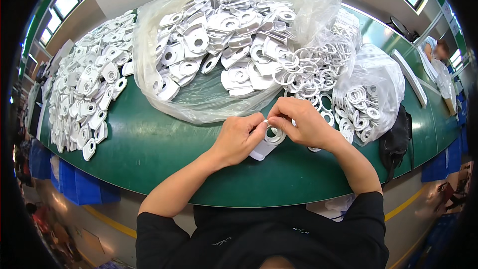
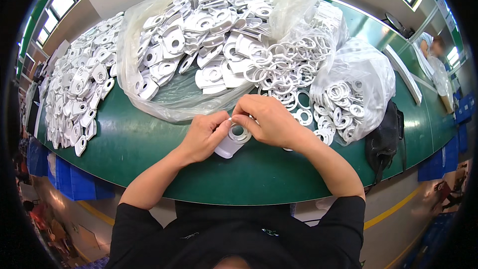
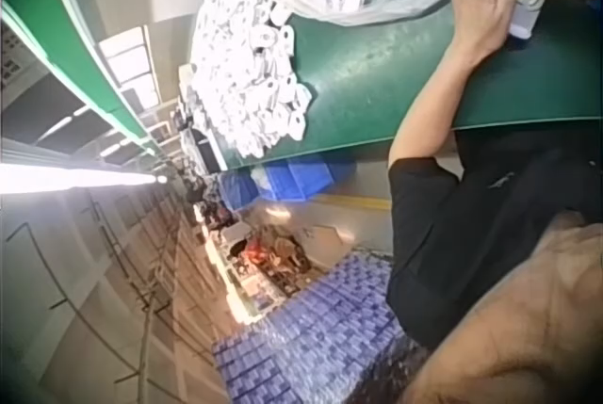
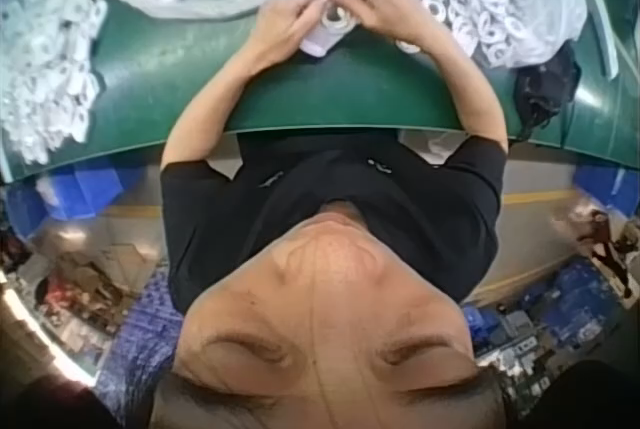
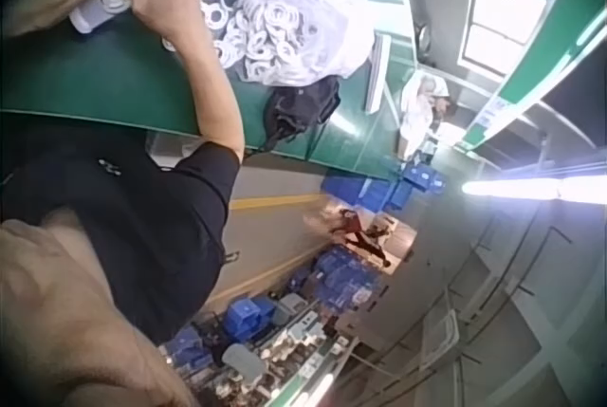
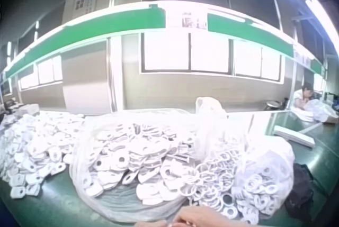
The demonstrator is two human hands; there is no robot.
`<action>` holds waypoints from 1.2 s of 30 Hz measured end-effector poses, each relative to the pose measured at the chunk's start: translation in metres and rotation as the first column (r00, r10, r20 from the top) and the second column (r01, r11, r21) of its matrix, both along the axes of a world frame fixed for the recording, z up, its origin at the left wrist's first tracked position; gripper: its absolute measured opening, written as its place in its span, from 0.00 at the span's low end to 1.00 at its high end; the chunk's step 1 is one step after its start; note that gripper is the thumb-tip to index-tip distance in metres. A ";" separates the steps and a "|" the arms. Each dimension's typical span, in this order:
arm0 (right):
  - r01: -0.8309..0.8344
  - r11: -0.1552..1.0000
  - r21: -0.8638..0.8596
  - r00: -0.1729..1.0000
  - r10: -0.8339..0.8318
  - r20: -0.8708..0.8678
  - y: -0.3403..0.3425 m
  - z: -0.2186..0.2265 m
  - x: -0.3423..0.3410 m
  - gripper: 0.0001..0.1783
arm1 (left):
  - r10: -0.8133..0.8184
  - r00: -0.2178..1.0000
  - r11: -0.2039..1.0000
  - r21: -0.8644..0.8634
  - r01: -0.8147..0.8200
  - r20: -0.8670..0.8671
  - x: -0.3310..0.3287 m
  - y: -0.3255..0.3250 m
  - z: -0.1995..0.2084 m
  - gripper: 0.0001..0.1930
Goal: Assembling small plastic housings by inserting metal rings into them at a production workbench.
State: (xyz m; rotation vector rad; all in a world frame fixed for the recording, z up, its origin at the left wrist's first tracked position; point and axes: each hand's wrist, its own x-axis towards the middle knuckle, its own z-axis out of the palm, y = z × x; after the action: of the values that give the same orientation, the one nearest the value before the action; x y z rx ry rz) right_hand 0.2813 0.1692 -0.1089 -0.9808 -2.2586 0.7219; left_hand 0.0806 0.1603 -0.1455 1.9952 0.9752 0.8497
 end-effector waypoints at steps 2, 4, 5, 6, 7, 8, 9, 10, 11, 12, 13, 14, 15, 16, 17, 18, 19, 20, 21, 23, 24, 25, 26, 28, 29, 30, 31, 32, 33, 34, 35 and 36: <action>0.000 1.000 -0.015 1.000 0.001 0.030 0.000 -0.001 0.000 0.06 | 0.005 1.000 0.998 -0.055 -0.004 0.015 -0.001 0.000 -0.001 0.11; 0.045 0.997 -0.066 0.991 -0.053 -0.126 0.002 -0.008 0.000 0.06 | 0.023 0.995 0.996 -0.082 -0.015 0.100 0.000 -0.001 -0.006 0.10; 0.044 0.997 -0.066 0.991 -0.052 -0.127 0.002 -0.007 -0.002 0.06 | 0.044 0.982 0.993 -0.112 -0.023 0.185 0.001 -0.001 -0.008 0.10; 0.067 0.965 -0.253 0.934 -0.150 -0.325 0.002 -0.003 -0.006 0.08 | 0.045 0.982 0.993 -0.112 -0.024 0.185 0.003 -0.001 -0.008 0.10; 0.047 0.901 -0.431 0.830 -0.275 -0.485 0.002 -0.001 -0.007 0.10 | 0.103 0.914 0.974 -0.226 -0.013 0.391 0.007 -0.002 -0.008 0.09; 0.002 0.917 -0.399 0.815 -0.233 -0.531 0.006 -0.007 -0.004 0.12 | 0.179 0.802 0.943 -0.332 0.025 0.570 0.010 -0.002 -0.007 0.08; 0.002 0.917 -0.399 0.815 -0.233 -0.530 0.006 -0.011 -0.002 0.12 | 0.179 0.801 0.943 -0.331 0.025 0.571 0.010 -0.003 -0.006 0.08; 0.029 0.915 -0.403 0.835 -0.243 -0.493 0.007 -0.013 0.000 0.13 | 0.133 0.802 0.924 -0.365 0.112 0.583 0.010 -0.003 -0.003 0.09; 0.055 0.912 -0.405 0.853 -0.254 -0.455 0.007 -0.014 0.001 0.13 | 0.086 0.798 0.897 -0.395 0.198 0.596 0.010 -0.003 -0.002 0.10; 0.055 0.904 -0.424 0.850 -0.265 -0.455 0.007 -0.014 0.001 0.12 | 0.060 0.811 0.900 -0.383 0.208 0.582 0.011 -0.005 -0.003 0.13; 0.053 0.904 -0.425 0.850 -0.264 -0.455 0.006 -0.014 0.000 0.12 | 0.062 0.811 0.900 -0.384 0.206 0.581 0.011 -0.007 -0.004 0.13; 0.056 0.918 -0.394 0.873 -0.236 -0.427 0.005 -0.013 -0.002 0.12 | 0.072 0.790 0.880 -0.412 0.238 0.609 0.011 -0.008 -0.004 0.13; 0.057 0.930 -0.362 0.894 -0.209 -0.396 0.005 -0.013 -0.003 0.11 | 0.083 0.767 0.857 -0.438 0.271 0.636 0.011 -0.008 -0.004 0.14; 0.062 0.932 -0.358 0.905 -0.203 -0.373 0.005 -0.016 -0.003 0.10 | 0.115 0.776 0.850 -0.465 0.246 0.620 0.009 -0.009 -0.001 0.14; 0.062 0.931 -0.360 0.905 -0.204 -0.373 0.004 -0.015 -0.003 0.10 | 0.115 0.776 0.849 -0.467 0.246 0.620 0.006 -0.005 -0.002 0.14; 0.035 0.933 -0.357 0.926 -0.164 -0.340 0.002 -0.014 -0.004 0.10 | 0.024 0.855 0.891 -0.399 0.217 0.518 0.001 0.001 -0.004 0.14; 0.005 0.935 -0.355 0.944 -0.122 -0.306 0.001 -0.013 -0.004 0.09 | -0.056 0.915 0.925 -0.324 0.198 0.398 -0.002 0.004 -0.006 0.15; 0.013 0.961 -0.276 0.949 -0.099 -0.301 0.002 -0.014 -0.005 0.09 | -0.055 0.915 0.925 -0.324 0.197 0.399 -0.002 0.005 -0.008 0.15; 0.011 0.961 -0.276 0.949 -0.097 -0.301 0.002 -0.015 -0.005 0.09 | -0.037 0.940 0.942 -0.303 0.146 0.339 -0.001 0.005 -0.010 0.15; 0.055 0.976 -0.210 0.971 -0.101 -0.217 0.002 -0.017 -0.004 0.08 | -0.017 0.960 0.955 -0.279 0.098 0.279 -0.001 0.005 -0.008 0.16; 0.055 0.976 -0.210 0.971 -0.101 -0.217 0.001 -0.017 -0.004 0.08 | 0.001 0.989 0.975 -0.222 0.032 0.148 -0.001 0.003 -0.004 0.16; 0.078 0.979 -0.188 0.976 -0.113 -0.185 -0.001 -0.018 -0.006 0.08 | 0.030 0.999 0.988 -0.155 -0.027 0.014 -0.002 0.001 -0.002 0.16; 0.100 0.981 -0.164 0.980 -0.126 -0.153 -0.002 -0.019 -0.007 0.08 | 0.031 0.999 0.987 -0.155 -0.028 0.014 -0.001 0.000 -0.003 0.16; 0.113 0.974 -0.197 0.979 -0.143 -0.147 -0.002 -0.020 -0.007 0.09 | 0.100 0.994 0.994 -0.050 -0.097 0.050 0.001 0.000 -0.006 0.15; 0.126 0.965 -0.229 0.977 -0.160 -0.140 -0.002 -0.020 -0.008 0.09 | 0.099 0.994 0.994 -0.049 -0.096 0.049 0.001 0.001 -0.008 0.15; 0.127 0.965 -0.228 0.977 -0.161 -0.141 -0.002 -0.021 -0.009 0.09 | 0.120 0.986 0.990 -0.092 -0.110 0.113 0.001 0.003 -0.011 0.13; 0.094 0.939 -0.332 0.949 -0.185 -0.254 0.000 -0.024 -0.009 0.08 | 0.144 0.974 0.983 -0.137 -0.121 0.176 0.002 0.003 -0.012 0.11; 0.049 0.903 -0.428 0.907 -0.219 -0.360 0.001 -0.026 -0.009 0.08 | 0.144 0.974 0.983 -0.136 -0.121 0.176 0.003 0.002 -0.010 0.11; 0.049 0.903 -0.427 0.907 -0.219 -0.360 0.002 -0.028 -0.009 0.08 | 0.195 0.928 0.954 -0.280 -0.105 0.317 0.006 0.000 -0.007 0.11; 0.005 0.856 -0.517 0.845 -0.280 -0.455 0.003 -0.030 -0.008 0.08 | 0.263 0.858 0.908 -0.414 -0.065 0.442 0.008 -0.001 -0.004 0.13; -0.050 0.802 -0.595 0.771 -0.348 -0.534 0.004 -0.031 -0.007 0.08 | 0.265 0.857 0.908 -0.413 -0.067 0.443 0.010 -0.001 -0.007 0.13; -0.078 0.799 -0.597 0.742 -0.353 -0.570 0.005 -0.029 -0.005 0.09 | 0.162 0.899 0.963 -0.264 -0.054 0.406 0.013 -0.001 -0.012 0.17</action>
State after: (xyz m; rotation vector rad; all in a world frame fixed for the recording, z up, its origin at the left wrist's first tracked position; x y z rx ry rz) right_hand 0.2760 0.1745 -0.1377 -0.9414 -1.3145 1.4899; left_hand 0.0932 0.1595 -0.1574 1.4696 0.8902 1.1107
